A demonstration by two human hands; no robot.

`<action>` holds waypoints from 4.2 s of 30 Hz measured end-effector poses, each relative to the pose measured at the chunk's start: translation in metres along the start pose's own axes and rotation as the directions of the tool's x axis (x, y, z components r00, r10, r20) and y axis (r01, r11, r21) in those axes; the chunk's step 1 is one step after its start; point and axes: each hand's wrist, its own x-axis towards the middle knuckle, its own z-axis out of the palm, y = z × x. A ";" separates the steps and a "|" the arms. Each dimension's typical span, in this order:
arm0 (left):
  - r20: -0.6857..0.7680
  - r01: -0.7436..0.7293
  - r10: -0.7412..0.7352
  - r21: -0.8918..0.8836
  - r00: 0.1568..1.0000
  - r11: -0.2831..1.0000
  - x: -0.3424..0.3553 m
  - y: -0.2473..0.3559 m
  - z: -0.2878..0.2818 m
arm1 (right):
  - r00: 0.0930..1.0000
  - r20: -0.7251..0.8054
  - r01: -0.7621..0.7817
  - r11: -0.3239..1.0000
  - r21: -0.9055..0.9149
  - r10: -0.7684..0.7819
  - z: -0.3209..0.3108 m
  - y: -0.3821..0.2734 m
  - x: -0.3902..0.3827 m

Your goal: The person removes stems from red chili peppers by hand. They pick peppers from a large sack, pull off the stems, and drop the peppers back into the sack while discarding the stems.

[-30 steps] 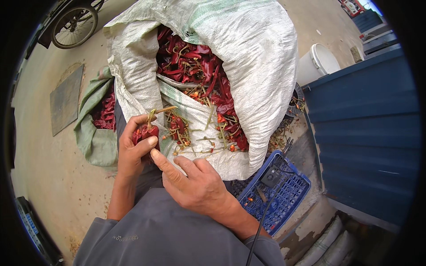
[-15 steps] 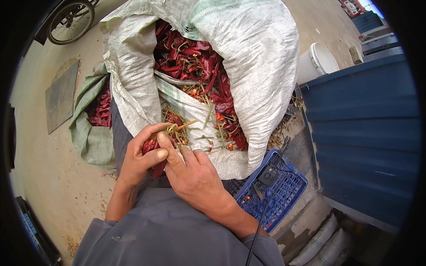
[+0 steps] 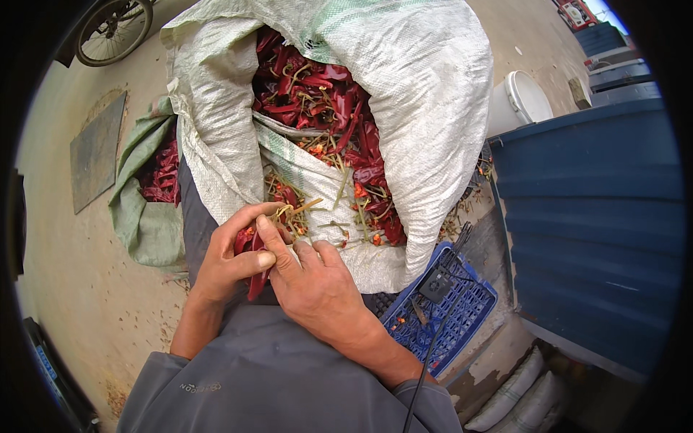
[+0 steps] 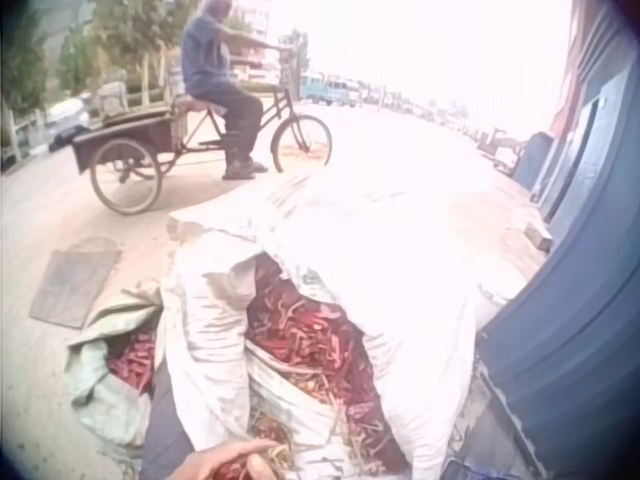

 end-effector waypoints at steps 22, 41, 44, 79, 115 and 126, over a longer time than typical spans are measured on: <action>0.188 -0.323 0.263 0.532 0.946 0.783 -0.005 -0.005 0.007 | 0.808 0.087 -0.486 0.577 0.657 0.583 -0.010 0.008 -0.013; 0.233 -0.244 0.119 0.634 0.965 0.734 -0.018 -0.015 0.022 | 0.939 -0.324 -0.059 0.984 0.171 0.112 -0.018 0.007 -0.030; 0.289 -0.363 0.220 0.731 0.932 0.578 -0.021 -0.027 0.021 | 0.944 -0.210 -0.184 0.934 0.305 0.255 -0.011 0.009 -0.033; 0.247 0.062 0.026 -0.341 0.969 0.938 -0.011 -0.056 0.011 | 0.538 -0.032 0.135 -0.049 0.990 0.842 -0.036 0.093 0.000; -0.206 -0.305 0.445 0.482 0.872 0.822 0.064 -0.024 0.002 | 0.847 -0.237 -0.357 0.840 0.408 0.475 0.033 0.054 -0.002; 0.005 -0.279 0.318 0.492 0.948 0.825 0.013 -0.011 -0.003 | 0.946 -0.206 -0.180 0.935 0.307 0.250 0.021 0.042 0.010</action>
